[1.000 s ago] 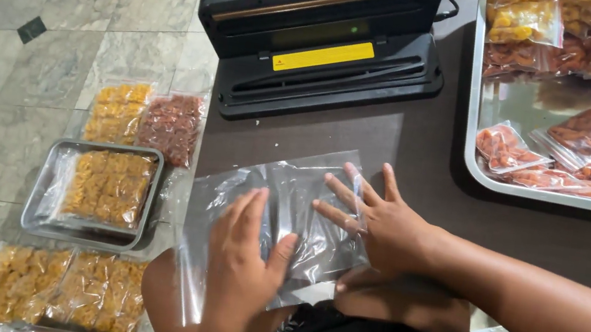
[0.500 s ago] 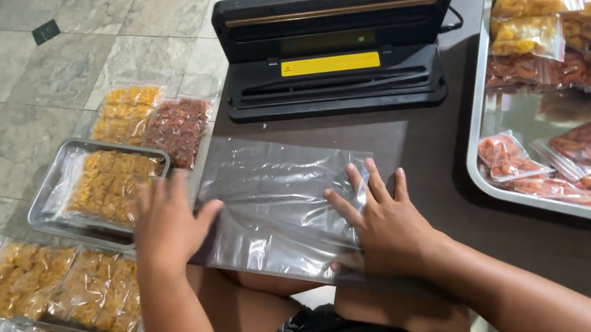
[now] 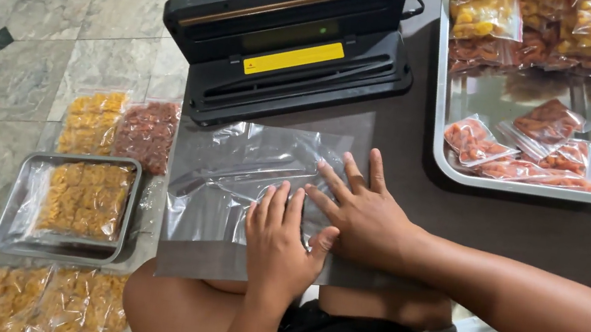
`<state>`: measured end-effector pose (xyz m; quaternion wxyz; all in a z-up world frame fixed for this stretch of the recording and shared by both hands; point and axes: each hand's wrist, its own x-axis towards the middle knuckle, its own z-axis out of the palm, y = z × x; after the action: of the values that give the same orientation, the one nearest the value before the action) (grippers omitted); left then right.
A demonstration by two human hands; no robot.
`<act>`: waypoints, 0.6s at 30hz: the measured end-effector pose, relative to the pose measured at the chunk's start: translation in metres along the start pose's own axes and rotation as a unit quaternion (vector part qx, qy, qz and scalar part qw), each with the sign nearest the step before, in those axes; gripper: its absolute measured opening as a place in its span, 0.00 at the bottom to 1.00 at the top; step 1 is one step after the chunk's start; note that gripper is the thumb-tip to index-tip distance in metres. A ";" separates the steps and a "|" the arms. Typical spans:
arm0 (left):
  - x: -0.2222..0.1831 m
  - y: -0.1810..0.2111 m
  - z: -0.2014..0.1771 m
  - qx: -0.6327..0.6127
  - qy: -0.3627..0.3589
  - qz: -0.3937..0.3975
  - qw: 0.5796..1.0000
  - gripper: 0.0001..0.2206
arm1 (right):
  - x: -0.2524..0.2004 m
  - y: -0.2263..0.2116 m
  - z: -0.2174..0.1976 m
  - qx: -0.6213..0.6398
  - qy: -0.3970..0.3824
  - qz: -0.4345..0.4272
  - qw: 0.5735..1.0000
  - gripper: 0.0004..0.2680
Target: The person places small pre-packaged portions of yellow food into a larger vacuum-seal bag, then uses a vacuum sealer to remove air and seal the bag. They repeat this process with another batch of food items.
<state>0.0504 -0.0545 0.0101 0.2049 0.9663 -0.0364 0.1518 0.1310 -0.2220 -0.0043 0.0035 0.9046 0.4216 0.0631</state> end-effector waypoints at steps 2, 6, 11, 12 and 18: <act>0.000 -0.001 0.000 -0.010 0.026 0.002 1.000 0.33 | -0.002 -0.005 -0.008 0.025 0.019 0.003 1.000 0.27; -0.001 0.001 -0.001 -0.019 0.053 0.004 0.998 0.31 | 0.000 -0.003 -0.004 0.010 0.008 -0.015 1.000 0.27; -0.003 0.000 0.002 -0.073 0.077 -0.005 0.994 0.37 | 0.004 -0.007 -0.017 0.085 0.000 -0.014 0.996 0.31; -0.002 0.000 0.002 -0.075 0.076 -0.002 0.994 0.37 | 0.003 -0.006 -0.015 0.083 0.000 -0.011 0.996 0.31; -0.002 -0.004 0.007 -0.044 0.085 0.016 0.995 0.09 | 0.001 -0.006 -0.010 0.061 0.093 -0.013 0.994 0.28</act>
<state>0.0507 -0.0537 0.0022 0.2476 0.9392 -0.0407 0.2345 0.1264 -0.2177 0.0058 -0.0900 0.8876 0.4351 0.1213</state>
